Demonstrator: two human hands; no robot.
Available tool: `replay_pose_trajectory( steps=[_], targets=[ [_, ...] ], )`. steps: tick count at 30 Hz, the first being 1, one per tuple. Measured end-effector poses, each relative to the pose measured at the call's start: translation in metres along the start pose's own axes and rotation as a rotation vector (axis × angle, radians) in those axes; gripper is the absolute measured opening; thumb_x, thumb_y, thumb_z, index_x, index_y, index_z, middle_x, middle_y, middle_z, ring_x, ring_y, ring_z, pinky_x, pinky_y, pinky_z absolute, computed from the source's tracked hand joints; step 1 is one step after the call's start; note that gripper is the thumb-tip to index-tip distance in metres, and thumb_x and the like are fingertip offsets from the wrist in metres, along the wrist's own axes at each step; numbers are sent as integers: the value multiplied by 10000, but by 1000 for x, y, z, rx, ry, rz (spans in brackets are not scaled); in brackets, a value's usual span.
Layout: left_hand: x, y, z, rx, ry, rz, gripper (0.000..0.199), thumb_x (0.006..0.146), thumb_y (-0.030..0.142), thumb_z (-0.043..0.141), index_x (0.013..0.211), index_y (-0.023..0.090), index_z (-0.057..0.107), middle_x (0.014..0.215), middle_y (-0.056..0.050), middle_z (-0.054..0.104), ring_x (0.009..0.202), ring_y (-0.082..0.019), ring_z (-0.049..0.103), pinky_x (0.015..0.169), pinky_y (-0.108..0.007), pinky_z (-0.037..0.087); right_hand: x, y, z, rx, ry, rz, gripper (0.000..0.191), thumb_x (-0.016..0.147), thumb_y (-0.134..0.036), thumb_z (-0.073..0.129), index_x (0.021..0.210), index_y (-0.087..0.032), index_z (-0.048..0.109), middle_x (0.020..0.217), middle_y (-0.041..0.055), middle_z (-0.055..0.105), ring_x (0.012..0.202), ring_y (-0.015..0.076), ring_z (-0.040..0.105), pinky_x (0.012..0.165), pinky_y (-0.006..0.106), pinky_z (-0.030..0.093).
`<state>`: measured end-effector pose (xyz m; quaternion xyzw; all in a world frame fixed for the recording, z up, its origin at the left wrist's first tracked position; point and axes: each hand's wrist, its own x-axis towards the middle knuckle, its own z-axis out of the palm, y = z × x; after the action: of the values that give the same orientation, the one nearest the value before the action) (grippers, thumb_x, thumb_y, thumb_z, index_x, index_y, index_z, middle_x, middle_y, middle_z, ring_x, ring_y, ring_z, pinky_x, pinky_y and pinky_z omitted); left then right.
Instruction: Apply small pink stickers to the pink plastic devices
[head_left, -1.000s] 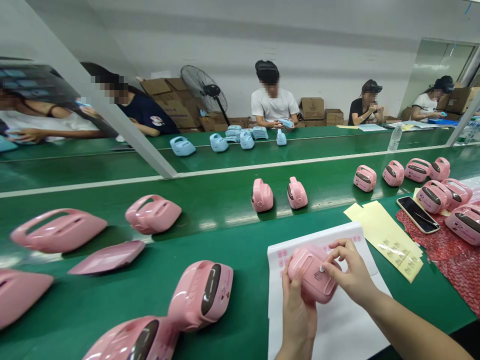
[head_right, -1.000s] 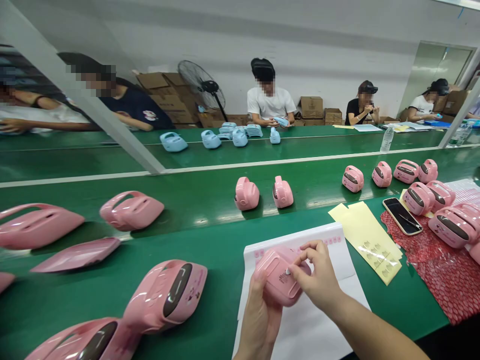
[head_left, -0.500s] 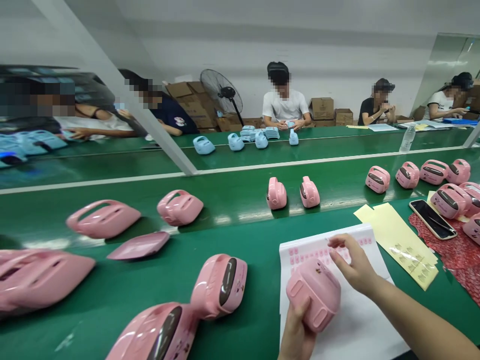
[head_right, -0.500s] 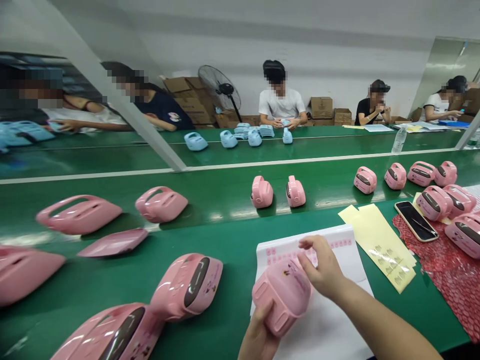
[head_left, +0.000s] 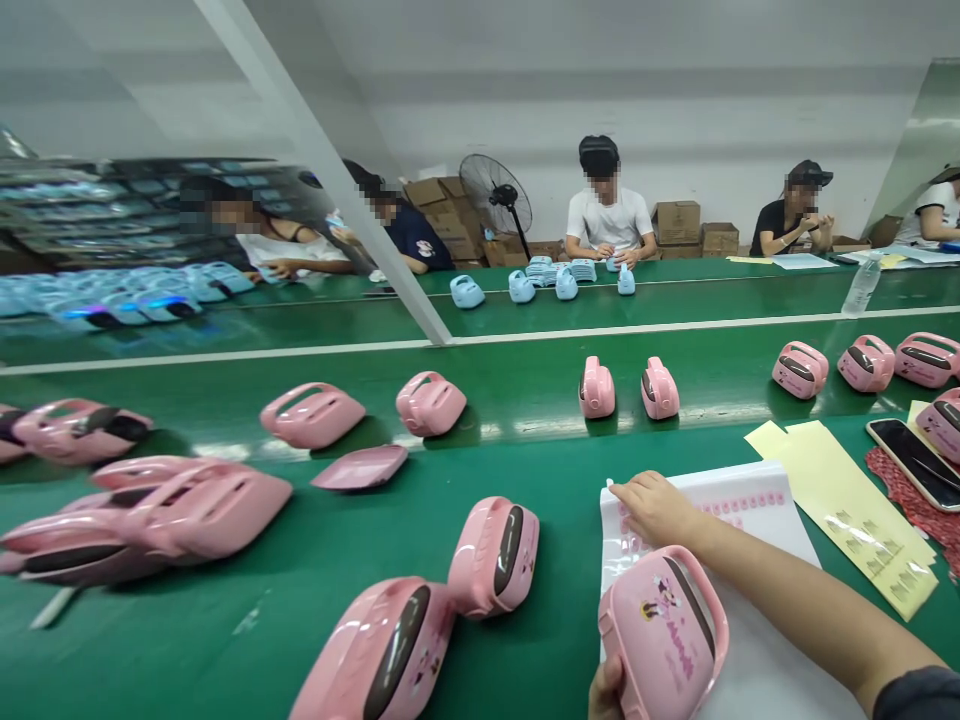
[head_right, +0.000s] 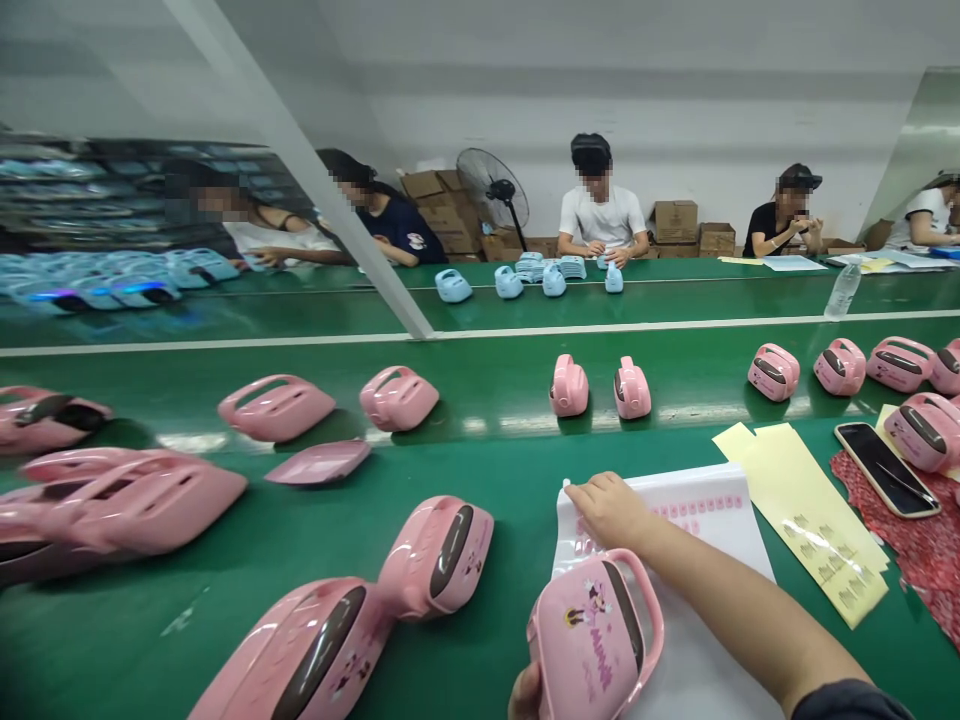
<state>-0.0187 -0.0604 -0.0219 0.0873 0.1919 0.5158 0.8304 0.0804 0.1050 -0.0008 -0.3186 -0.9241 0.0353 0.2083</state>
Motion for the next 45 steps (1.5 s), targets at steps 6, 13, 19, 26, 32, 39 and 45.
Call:
replay_pose_trajectory(
  steps=[6, 13, 19, 26, 32, 39, 45],
  targets=[
    [2, 0, -4, -14, 39, 94, 258, 636, 432, 697, 808, 251, 760, 848, -94, 757, 965, -378, 635, 794, -510, 507, -13, 0, 20, -21, 8, -26, 238, 881, -144, 449, 1079, -168, 581, 863, 93, 697, 776, 217, 592, 684, 334, 435],
    [-2, 4, -1, -51, -34, 36, 432, 633, 464, 678, 1032, 299, 696, 906, -72, 755, 1045, -392, 594, 849, -556, 460, -13, -7, 33, -9, 47, 105, 314, 847, -145, 500, 1154, -172, 560, 900, 115, 709, 846, 240, 622, 720, 356, 445],
    [-8, 9, -8, 6, -26, 12, 346, 646, 464, 650, 914, 264, 741, 895, -78, 755, 1036, -394, 598, 869, -548, 450, -18, 10, 7, 52, 108, 221, 426, 839, -212, 518, 1258, -155, 470, 1139, 159, 626, 1071, 272, 554, 911, 459, 402],
    [10, 6, 26, 158, -74, 64, 796, 477, 323, 773, 1234, 245, 538, 1070, -112, 677, 1013, -391, 591, 856, -507, 420, -40, 40, -41, 131, 8, 319, 420, 854, -220, 500, 1270, -173, 465, 1138, 132, 620, 1058, 253, 563, 906, 417, 412],
    [32, 23, 49, 315, -122, -93, 807, 507, 343, 752, 1260, 206, 496, 944, -120, 691, 850, -331, 647, 778, -442, 435, -32, 63, -55, 183, -195, 475, 351, 706, -246, 689, 1048, -190, 633, 989, 103, 659, 860, 249, 627, 717, 315, 441],
    [46, 31, 46, 307, -179, -144, 753, 533, 353, 735, 1237, 194, 519, 945, -130, 698, 870, -351, 649, 749, -450, 454, -17, 92, -67, 302, -269, 575, 160, 846, -207, 517, 928, -182, 651, 745, 28, 668, 678, 168, 606, 569, 233, 394],
    [64, 28, 41, 265, -211, -84, 792, 497, 353, 779, 1225, 155, 539, 984, -149, 704, 1008, -388, 595, 851, -489, 425, -17, 82, -60, 309, -282, 578, 272, 882, -224, 466, 1136, -168, 546, 662, 4, 641, 638, 172, 594, 587, 250, 399]
  ],
)
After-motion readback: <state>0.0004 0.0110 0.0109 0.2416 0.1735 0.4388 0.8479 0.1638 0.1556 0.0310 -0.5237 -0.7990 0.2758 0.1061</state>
